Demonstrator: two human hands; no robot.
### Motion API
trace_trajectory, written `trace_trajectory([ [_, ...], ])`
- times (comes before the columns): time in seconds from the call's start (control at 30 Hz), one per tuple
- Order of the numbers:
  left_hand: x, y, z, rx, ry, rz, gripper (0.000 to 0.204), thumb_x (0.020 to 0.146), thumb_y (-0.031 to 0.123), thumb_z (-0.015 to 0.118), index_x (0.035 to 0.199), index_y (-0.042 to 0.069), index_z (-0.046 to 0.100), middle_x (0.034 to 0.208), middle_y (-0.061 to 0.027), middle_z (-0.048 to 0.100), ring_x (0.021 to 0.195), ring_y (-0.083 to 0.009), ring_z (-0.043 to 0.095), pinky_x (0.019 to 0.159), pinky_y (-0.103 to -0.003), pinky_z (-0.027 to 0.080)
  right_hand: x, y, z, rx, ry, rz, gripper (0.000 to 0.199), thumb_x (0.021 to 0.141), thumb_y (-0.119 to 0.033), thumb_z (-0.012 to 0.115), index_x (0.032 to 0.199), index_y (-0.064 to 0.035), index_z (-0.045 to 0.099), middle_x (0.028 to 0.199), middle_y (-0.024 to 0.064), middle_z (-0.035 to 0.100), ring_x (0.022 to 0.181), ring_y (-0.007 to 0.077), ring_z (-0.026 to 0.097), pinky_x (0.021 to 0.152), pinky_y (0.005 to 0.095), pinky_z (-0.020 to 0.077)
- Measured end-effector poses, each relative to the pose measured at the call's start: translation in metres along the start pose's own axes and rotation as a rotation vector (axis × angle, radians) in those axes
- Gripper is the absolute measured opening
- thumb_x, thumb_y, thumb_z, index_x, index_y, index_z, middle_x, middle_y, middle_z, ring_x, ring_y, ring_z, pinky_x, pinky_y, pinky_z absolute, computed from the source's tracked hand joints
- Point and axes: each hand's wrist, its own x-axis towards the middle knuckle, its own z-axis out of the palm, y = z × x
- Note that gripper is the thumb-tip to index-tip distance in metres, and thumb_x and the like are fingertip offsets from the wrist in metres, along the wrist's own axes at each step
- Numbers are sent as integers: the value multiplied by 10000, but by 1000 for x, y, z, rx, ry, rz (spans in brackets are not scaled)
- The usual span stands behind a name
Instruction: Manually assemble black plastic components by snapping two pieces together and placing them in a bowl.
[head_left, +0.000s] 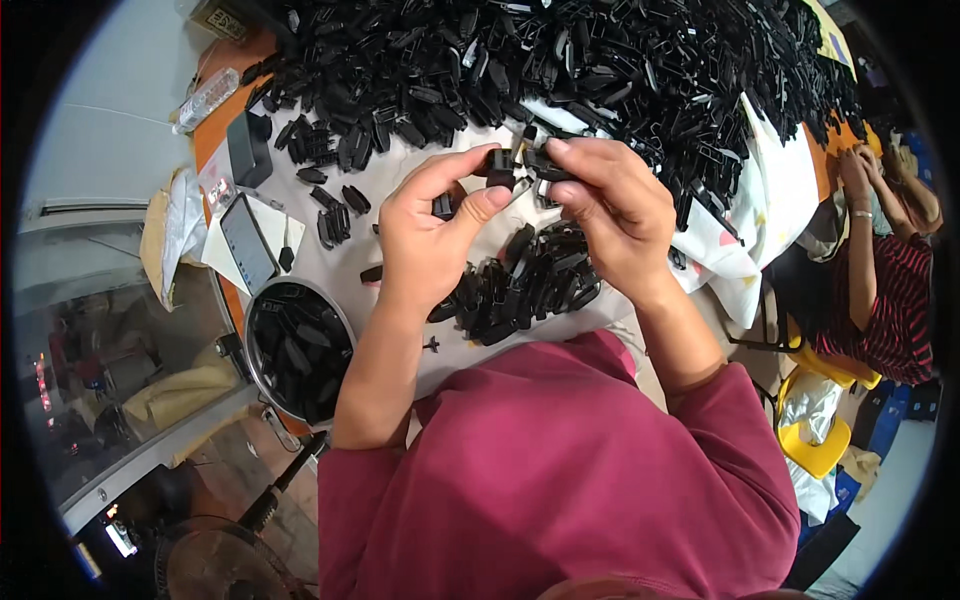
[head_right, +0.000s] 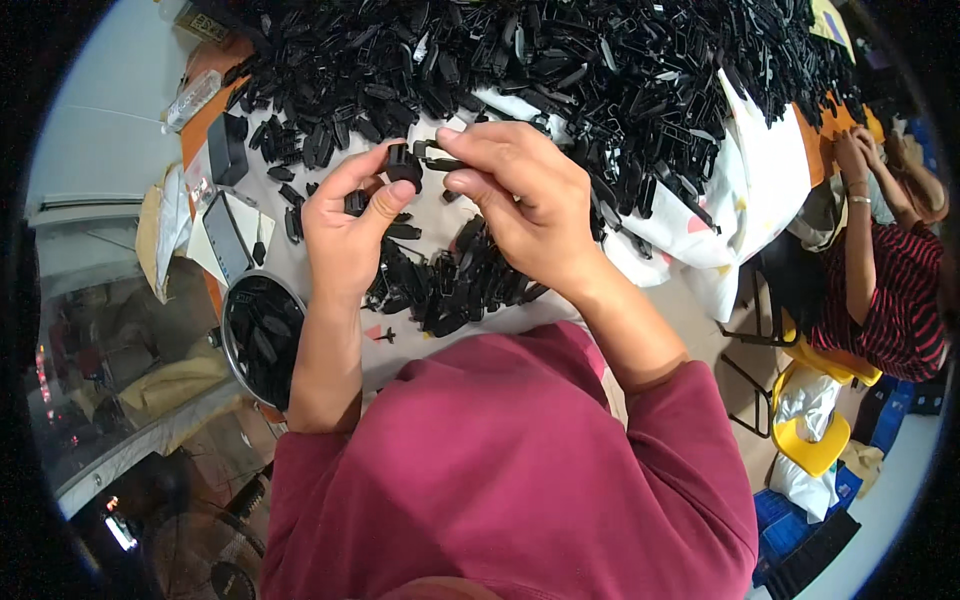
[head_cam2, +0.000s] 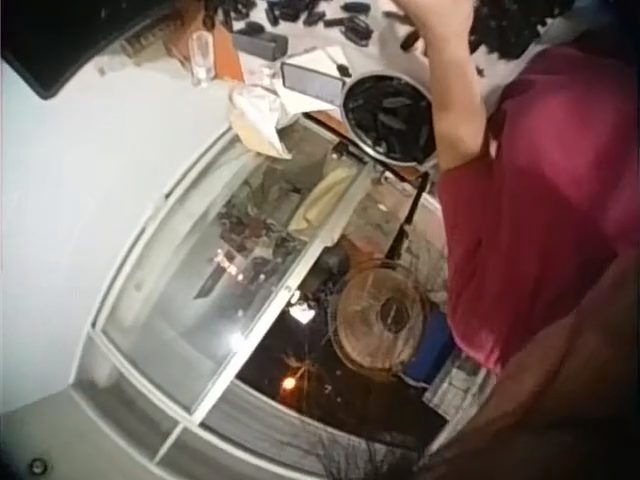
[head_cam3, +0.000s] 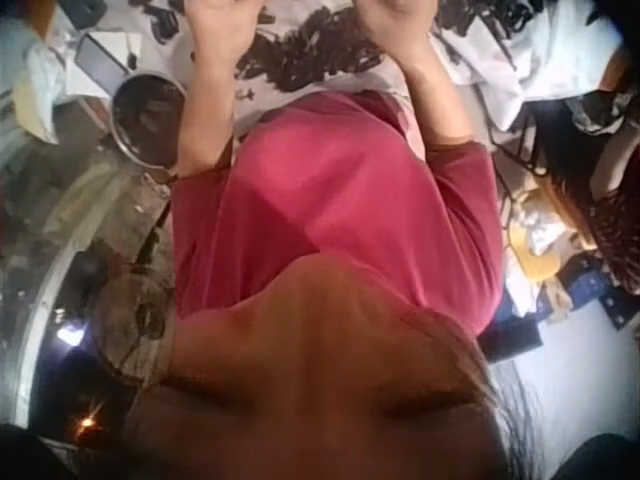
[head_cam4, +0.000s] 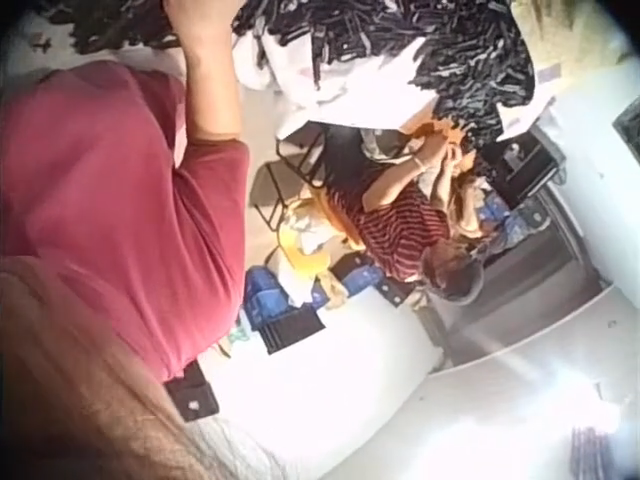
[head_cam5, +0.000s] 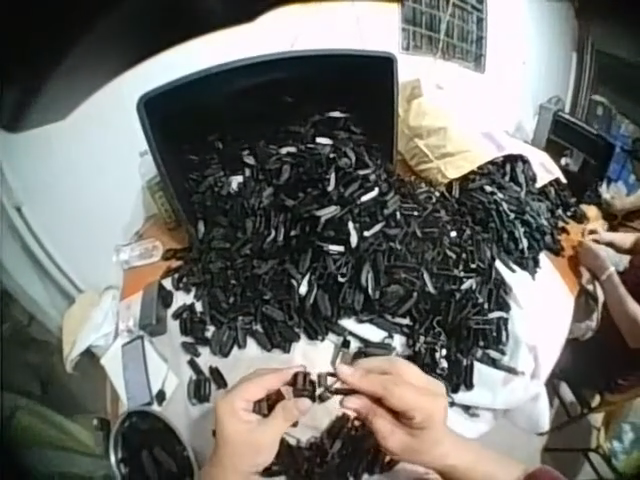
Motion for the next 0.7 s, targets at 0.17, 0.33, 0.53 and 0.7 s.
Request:
trace_trajectory([
  [0.17,2,1,-4,108,-56,170,328,723,34,692,1039,1,606,909,-39,606,663,-57,468,609,-183,412,5,0,-5,-98,-91,-74,296,710,51,645,998,-15,623,874,124,605,698,171,581,558,236,461],
  [0.33,-4,4,-5,226,-99,212,323,708,18,686,1021,-8,610,880,-39,606,649,-58,474,594,-191,413,-4,3,-3,-169,-152,-168,323,673,70,656,984,-10,615,869,128,606,679,201,587,567,260,478],
  [0.53,-26,-19,24,-631,-28,-272,354,841,189,589,1134,-3,538,887,-15,597,594,-28,419,531,-156,347,-26,11,19,-428,-38,-274,364,669,24,687,1020,-26,606,888,110,613,739,197,586,568,236,471],
  [0.7,-22,-25,14,-632,60,-362,329,862,175,555,1120,-28,528,921,-45,592,595,-30,427,526,-170,352,-29,6,23,423,-143,807,266,798,-102,642,1019,20,562,827,35,606,723,99,568,609,232,476],
])
